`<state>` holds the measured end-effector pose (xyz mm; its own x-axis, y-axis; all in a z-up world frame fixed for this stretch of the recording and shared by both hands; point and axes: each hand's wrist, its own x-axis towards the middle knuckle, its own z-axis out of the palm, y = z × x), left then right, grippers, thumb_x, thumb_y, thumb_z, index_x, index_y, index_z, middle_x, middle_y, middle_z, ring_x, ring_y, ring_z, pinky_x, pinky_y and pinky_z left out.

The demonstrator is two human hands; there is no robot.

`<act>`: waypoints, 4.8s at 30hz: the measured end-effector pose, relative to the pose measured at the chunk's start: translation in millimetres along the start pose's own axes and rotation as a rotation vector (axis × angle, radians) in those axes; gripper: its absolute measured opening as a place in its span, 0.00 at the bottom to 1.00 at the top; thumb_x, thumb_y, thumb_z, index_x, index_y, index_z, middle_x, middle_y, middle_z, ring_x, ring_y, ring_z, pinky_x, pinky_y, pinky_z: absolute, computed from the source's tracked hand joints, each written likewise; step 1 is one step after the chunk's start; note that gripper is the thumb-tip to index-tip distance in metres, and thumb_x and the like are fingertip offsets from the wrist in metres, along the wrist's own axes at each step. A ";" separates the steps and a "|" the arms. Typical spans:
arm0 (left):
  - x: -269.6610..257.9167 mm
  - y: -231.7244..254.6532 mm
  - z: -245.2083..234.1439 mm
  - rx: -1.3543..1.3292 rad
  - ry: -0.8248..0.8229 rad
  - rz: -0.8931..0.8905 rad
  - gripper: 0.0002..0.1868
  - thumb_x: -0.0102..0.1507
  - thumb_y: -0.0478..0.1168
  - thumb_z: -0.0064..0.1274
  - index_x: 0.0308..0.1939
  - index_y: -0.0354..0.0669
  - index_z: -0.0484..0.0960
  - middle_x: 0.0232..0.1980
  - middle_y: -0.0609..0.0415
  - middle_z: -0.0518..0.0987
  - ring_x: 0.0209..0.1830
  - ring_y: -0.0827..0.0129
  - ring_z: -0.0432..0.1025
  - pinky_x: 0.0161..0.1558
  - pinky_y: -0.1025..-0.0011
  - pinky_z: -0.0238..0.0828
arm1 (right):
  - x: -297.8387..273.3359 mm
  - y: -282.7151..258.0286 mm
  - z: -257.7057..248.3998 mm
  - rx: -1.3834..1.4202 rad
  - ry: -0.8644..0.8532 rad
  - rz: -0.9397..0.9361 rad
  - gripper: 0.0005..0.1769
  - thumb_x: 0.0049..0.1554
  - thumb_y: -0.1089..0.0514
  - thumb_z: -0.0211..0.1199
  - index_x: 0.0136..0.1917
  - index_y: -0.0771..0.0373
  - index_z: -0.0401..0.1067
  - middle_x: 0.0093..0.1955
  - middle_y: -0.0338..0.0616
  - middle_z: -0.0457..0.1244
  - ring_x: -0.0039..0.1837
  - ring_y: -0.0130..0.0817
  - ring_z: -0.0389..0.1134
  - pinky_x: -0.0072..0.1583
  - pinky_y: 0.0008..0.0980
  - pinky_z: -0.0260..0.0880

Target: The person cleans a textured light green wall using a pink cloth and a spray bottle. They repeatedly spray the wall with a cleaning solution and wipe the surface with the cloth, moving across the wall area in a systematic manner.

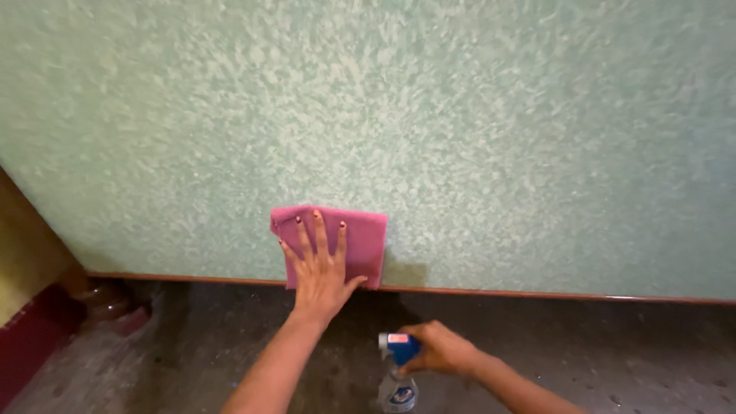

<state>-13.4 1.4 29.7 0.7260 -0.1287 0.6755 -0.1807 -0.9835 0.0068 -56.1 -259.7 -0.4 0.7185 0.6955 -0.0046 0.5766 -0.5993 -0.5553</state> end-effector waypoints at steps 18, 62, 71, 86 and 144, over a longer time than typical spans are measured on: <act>119.2 22.6 -120.1 -0.141 0.214 -0.023 0.74 0.41 0.72 0.68 0.79 0.59 0.37 0.81 0.38 0.25 0.80 0.30 0.22 0.65 0.14 0.21 | -16.2 -138.3 -225.8 0.933 0.923 -0.154 0.13 0.58 0.59 0.58 0.53 0.70 0.72 0.47 0.45 0.70 0.45 0.35 0.71 0.48 0.36 0.72; 232.5 97.8 -177.3 -0.236 0.483 -0.007 0.52 0.50 0.70 0.58 0.77 0.70 0.62 0.84 0.47 0.38 0.82 0.40 0.34 0.65 0.20 0.28 | -49.8 -123.4 -310.5 0.558 1.337 0.026 0.09 0.52 0.59 0.63 0.41 0.67 0.79 0.40 0.44 0.70 0.48 0.33 0.73 0.53 0.32 0.67; 190.5 -66.7 -182.3 -0.418 0.690 -0.776 0.54 0.57 0.74 0.46 0.82 0.62 0.51 0.85 0.39 0.30 0.84 0.37 0.28 0.69 0.20 0.29 | -19.5 -134.2 -296.9 0.646 1.252 -0.016 0.10 0.53 0.58 0.63 0.40 0.68 0.79 0.40 0.44 0.70 0.47 0.32 0.71 0.55 0.33 0.68; 220.6 238.6 -126.1 -0.236 0.555 0.472 0.36 0.58 0.62 0.60 0.69 0.64 0.74 0.86 0.55 0.52 0.87 0.50 0.42 0.74 0.25 0.33 | -86.9 -127.9 -322.7 0.654 1.377 0.060 0.09 0.53 0.61 0.63 0.45 0.67 0.78 0.43 0.46 0.70 0.47 0.34 0.70 0.51 0.35 0.66; 182.3 24.9 -160.4 -0.096 0.555 0.038 0.45 0.56 0.62 0.58 0.76 0.68 0.61 0.83 0.47 0.44 0.79 0.39 0.40 0.68 0.23 0.36 | -4.8 -127.1 -252.6 0.698 1.008 0.024 0.10 0.51 0.56 0.62 0.39 0.66 0.77 0.39 0.42 0.69 0.46 0.31 0.68 0.51 0.34 0.63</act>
<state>8.0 -26.2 271.3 0.2651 -0.0520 0.9628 -0.2784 -0.9601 0.0248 -34.6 -287.0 280.3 0.8843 -0.1163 0.4523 0.4494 -0.0514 -0.8919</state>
